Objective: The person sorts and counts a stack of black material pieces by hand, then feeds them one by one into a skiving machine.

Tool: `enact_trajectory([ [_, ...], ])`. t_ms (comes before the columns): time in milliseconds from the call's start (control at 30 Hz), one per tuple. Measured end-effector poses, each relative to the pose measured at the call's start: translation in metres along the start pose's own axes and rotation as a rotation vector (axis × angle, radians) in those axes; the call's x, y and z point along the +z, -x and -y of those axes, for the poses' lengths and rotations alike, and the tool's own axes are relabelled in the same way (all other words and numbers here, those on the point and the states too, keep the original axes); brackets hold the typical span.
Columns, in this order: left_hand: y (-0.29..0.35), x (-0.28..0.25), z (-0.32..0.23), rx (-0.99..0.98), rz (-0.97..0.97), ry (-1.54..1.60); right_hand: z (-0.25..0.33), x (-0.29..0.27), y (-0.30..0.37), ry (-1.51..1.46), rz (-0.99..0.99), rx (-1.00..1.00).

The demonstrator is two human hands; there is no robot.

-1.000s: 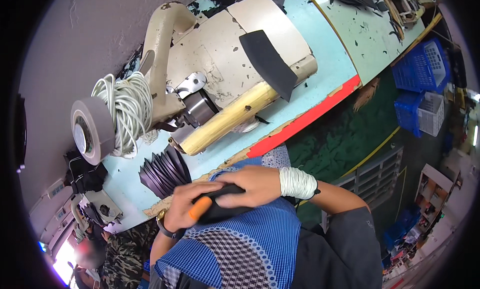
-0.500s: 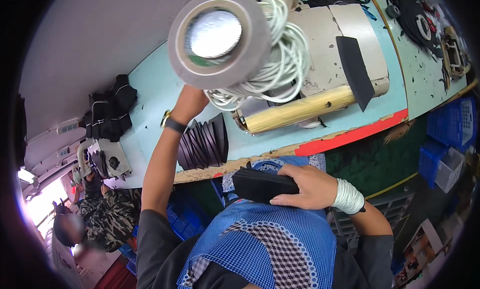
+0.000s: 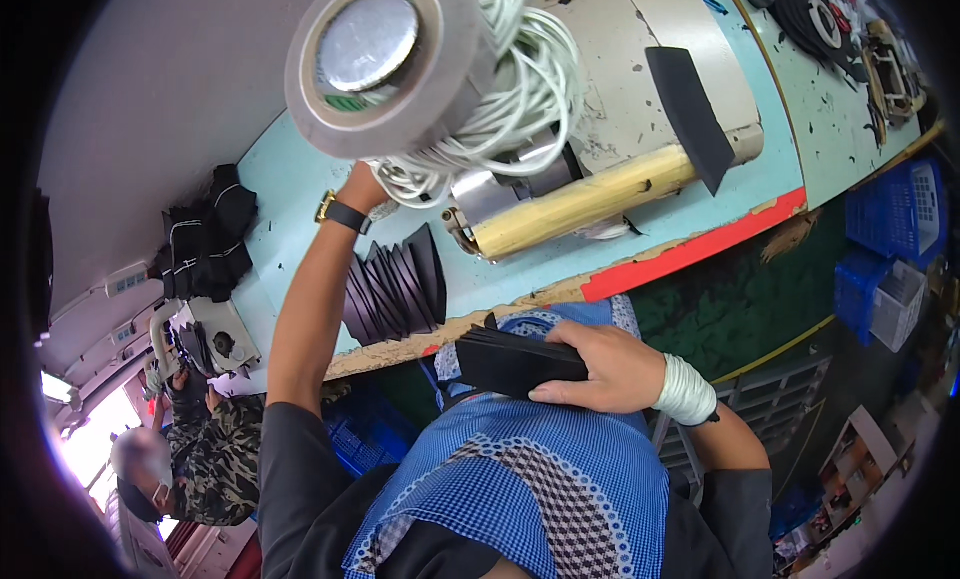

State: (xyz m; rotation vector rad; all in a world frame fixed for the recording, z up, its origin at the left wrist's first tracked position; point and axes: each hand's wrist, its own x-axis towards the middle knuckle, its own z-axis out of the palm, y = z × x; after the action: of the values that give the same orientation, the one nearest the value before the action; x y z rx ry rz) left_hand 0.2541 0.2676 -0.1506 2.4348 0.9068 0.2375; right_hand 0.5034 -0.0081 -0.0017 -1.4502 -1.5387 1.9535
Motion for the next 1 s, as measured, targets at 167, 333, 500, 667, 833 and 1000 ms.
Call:
enact_trajectory([
  [167,-0.005,0.017,0.009,-0.064,-0.037,-0.093,-0.006,0.004,0.002,0.123,-0.064,-0.038],
  [333,-0.014,0.018,-0.020,-0.310,0.042,-0.211,-0.017,0.009,0.003,0.086,-0.111,-0.047],
  [500,-0.011,0.019,-0.035,-0.362,-0.069,-0.337,-0.020,0.016,0.003,0.064,-0.092,-0.066],
  [667,-0.002,0.018,-0.040,-0.413,-0.049,-0.384,-0.022,0.026,-0.007,0.070,-0.147,-0.149],
  [833,0.066,-0.092,-0.181,-0.355,0.574,0.607,-0.020,0.003,-0.011,0.037,0.004,-0.189],
  [1000,0.140,-0.049,-0.228,-0.125,0.650,0.679,-0.035,0.006,0.002,-0.509,0.119,-0.170],
])
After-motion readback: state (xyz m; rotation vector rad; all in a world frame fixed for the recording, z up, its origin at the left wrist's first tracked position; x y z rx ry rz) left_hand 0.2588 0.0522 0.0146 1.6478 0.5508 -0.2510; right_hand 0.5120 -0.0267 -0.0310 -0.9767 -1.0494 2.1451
